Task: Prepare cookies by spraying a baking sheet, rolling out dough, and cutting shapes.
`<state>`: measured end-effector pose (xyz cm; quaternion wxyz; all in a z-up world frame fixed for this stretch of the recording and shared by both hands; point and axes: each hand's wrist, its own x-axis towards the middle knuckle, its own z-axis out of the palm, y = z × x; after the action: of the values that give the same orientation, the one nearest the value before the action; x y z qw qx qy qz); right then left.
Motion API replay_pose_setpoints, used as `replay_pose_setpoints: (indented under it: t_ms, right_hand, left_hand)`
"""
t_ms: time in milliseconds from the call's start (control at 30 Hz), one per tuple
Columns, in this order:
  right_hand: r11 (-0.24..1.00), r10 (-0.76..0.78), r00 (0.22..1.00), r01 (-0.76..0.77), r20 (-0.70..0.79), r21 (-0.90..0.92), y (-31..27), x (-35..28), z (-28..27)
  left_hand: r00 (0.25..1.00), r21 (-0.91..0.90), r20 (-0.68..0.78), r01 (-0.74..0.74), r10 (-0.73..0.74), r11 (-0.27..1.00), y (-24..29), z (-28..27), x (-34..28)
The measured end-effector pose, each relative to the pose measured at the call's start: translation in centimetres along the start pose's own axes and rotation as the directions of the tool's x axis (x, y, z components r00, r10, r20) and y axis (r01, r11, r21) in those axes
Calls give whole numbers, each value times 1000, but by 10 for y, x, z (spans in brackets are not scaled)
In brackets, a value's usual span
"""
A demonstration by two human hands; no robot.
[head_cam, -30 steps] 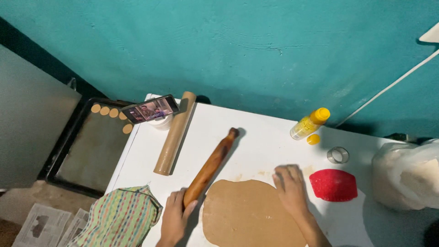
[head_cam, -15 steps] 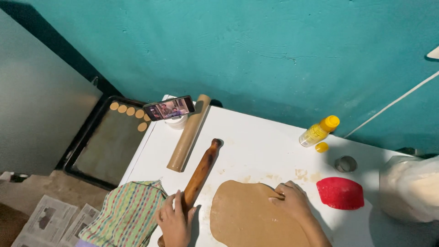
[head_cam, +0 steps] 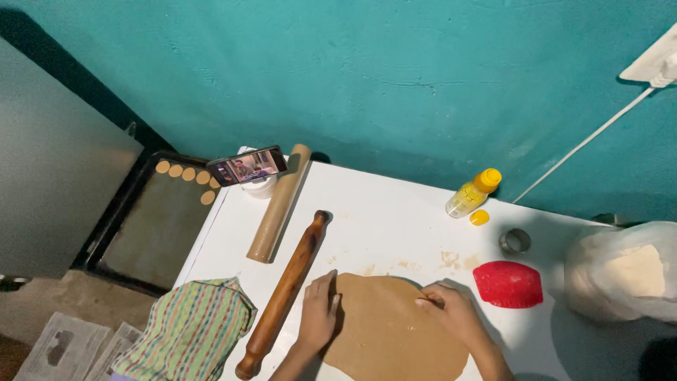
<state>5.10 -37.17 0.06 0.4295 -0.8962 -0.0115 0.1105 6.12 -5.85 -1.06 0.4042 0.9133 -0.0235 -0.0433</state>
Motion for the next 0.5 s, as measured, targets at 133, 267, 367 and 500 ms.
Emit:
replay_pose_setpoints:
  t_ms: [133, 267, 367, 500]
  right_hand:
    - [984, -22, 996, 7, -83, -180, 11, 4, -11]
    - [923, 237, 971, -221, 15, -317, 44, -10, -14]
    - [908, 418, 893, -405, 167, -107, 63, -30, -12]
    - [982, 190, 982, -189, -18, 25, 94, -65, 17]
  left_hand:
    - [992, -38, 3, 126, -126, 991, -24, 6, 15]
    - [991, 20, 38, 124, -124, 992, -30, 6, 15]
    - [980, 54, 138, 138, -144, 989, -10, -12, 11]
    - [918, -59, 283, 306, -278, 950, -25, -13, 5]
